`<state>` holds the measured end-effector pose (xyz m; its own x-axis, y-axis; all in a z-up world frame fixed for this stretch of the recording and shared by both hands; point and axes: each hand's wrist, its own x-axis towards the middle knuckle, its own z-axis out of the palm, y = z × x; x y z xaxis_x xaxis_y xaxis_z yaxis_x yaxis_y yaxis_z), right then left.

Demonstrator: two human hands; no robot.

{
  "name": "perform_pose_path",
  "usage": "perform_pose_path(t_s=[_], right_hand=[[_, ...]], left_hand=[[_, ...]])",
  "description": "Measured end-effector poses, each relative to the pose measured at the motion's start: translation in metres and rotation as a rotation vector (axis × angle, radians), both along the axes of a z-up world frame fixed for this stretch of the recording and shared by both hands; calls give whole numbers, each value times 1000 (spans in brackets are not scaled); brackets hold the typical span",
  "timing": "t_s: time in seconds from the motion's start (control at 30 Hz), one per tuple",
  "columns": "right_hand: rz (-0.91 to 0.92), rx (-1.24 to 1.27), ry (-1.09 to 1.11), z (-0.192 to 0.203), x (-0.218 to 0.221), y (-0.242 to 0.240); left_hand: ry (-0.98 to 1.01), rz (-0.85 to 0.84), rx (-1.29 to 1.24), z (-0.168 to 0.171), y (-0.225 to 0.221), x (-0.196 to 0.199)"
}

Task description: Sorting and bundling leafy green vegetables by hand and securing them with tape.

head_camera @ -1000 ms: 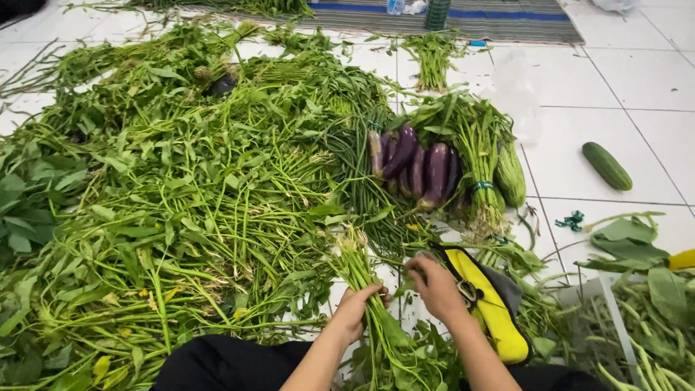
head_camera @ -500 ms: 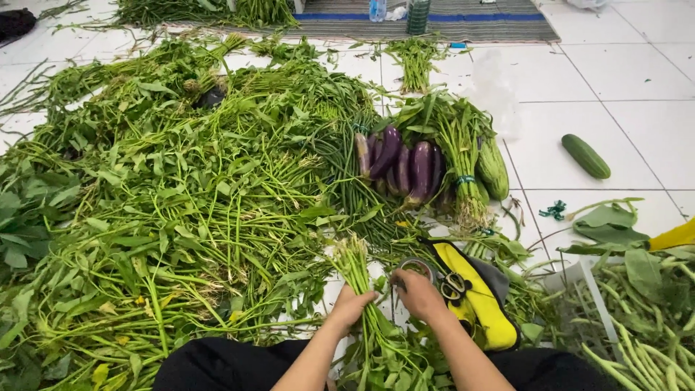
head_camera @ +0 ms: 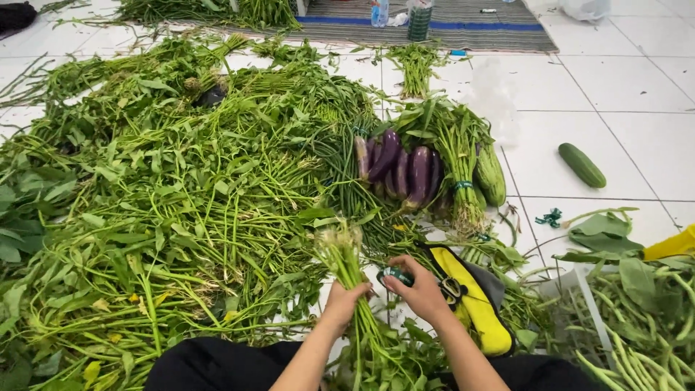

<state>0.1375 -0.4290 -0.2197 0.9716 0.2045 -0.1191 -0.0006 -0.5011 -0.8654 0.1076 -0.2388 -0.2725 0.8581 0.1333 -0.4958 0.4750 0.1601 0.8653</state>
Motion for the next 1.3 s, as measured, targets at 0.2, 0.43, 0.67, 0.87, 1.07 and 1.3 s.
perform_pose_path(t_s=[0.2, 0.43, 0.67, 0.87, 1.07, 1.3], right_hand=[[154, -159, 139, -13, 5, 10], [266, -323, 50, -6, 5, 14], [342, -498, 24, -14, 6, 16], [182, -386, 85, 0, 11, 13], [84, -323, 17, -77, 12, 12], [57, -303, 107, -29, -3, 16]], left_hand=[[-25, -29, -122, -10, -3, 3], [-86, -19, -124, -2, -3, -2], [95, -86, 44, 0, -1, 5], [185, -60, 229, 8, 1, 17], [102, -420, 664, -38, -13, 7], [-870, -158, 309, 264, -10, -79]])
